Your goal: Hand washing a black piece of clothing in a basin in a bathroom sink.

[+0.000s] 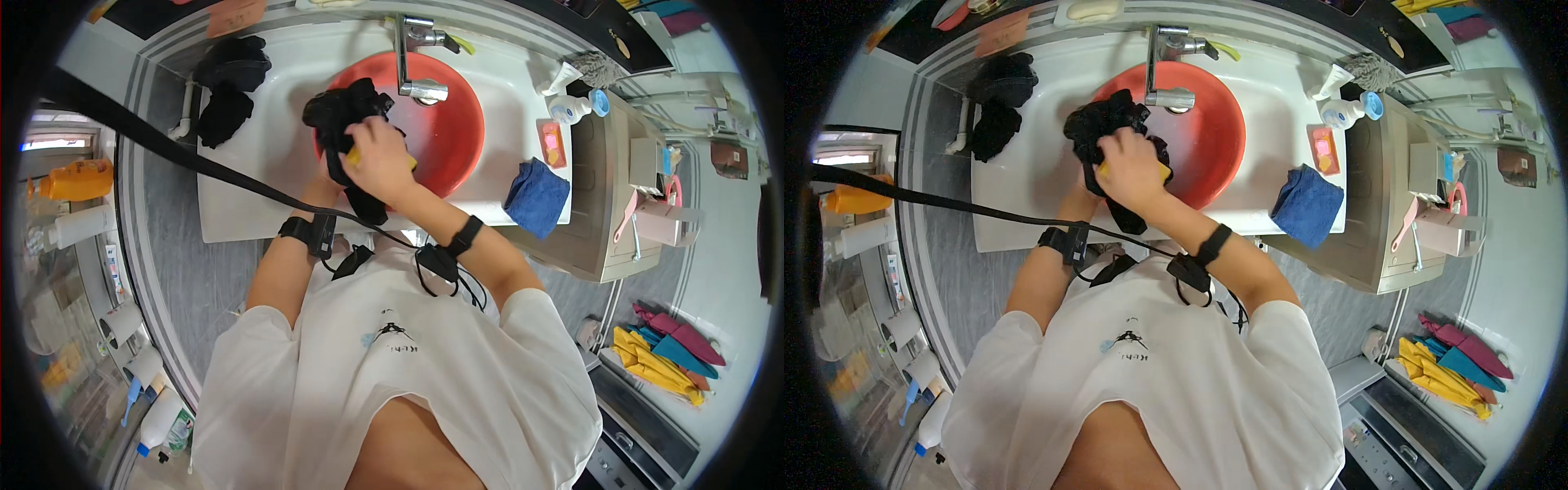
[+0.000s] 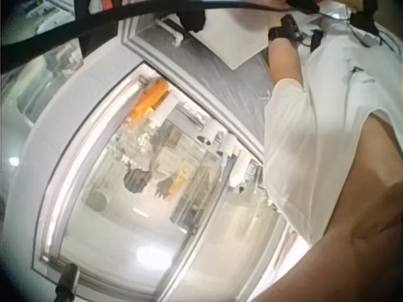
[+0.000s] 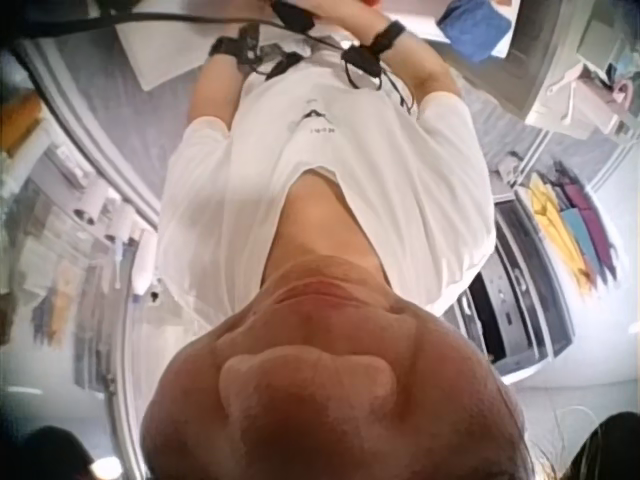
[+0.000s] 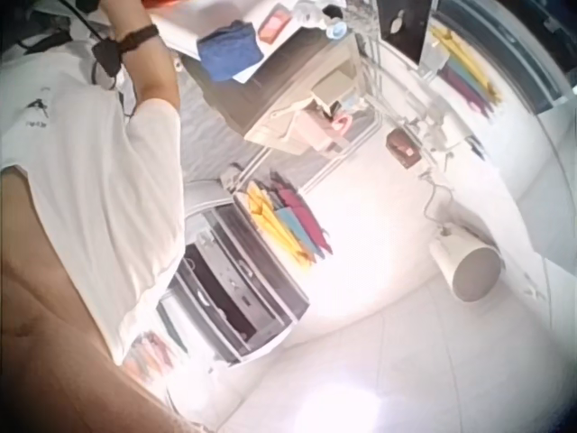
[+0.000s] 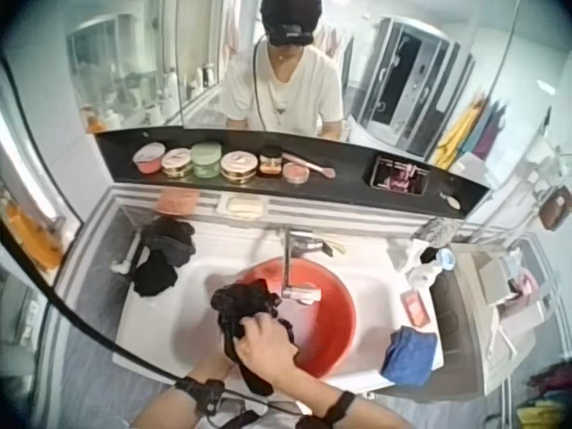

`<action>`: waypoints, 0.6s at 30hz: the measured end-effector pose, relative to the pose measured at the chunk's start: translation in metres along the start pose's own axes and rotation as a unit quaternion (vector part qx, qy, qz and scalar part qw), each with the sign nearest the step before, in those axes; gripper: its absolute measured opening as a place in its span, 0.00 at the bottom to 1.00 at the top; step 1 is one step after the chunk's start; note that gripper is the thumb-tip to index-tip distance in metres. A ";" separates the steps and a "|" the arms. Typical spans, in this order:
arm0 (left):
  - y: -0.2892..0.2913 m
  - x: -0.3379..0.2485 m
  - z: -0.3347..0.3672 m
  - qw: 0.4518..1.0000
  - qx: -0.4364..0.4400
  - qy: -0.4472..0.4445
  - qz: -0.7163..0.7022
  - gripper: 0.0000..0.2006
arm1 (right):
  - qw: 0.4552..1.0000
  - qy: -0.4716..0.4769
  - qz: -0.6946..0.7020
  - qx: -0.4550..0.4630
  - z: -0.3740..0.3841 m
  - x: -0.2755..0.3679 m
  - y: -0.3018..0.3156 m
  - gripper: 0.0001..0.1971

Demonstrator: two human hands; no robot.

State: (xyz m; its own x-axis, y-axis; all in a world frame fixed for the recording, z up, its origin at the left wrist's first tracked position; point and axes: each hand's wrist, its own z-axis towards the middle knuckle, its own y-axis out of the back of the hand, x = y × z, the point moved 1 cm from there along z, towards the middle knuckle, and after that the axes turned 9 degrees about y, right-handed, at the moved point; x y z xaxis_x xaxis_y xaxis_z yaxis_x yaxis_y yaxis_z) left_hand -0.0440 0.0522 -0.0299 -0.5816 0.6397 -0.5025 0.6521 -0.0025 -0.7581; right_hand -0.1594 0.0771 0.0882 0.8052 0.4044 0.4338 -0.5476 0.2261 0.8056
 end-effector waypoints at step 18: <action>-0.037 -0.004 -0.001 0.992 0.079 0.074 -0.065 0.21 | 0.993 -0.050 -0.107 0.013 0.037 -0.033 -0.039 0.27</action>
State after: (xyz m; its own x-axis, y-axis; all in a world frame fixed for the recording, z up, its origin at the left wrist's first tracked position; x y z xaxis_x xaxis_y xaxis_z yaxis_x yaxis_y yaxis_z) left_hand -0.0652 0.0507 0.0010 -0.5702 0.7488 -0.3379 0.4852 -0.0249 -0.8741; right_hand -0.1562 0.0221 0.0569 0.9220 0.2597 0.2873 -0.3556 0.2742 0.8935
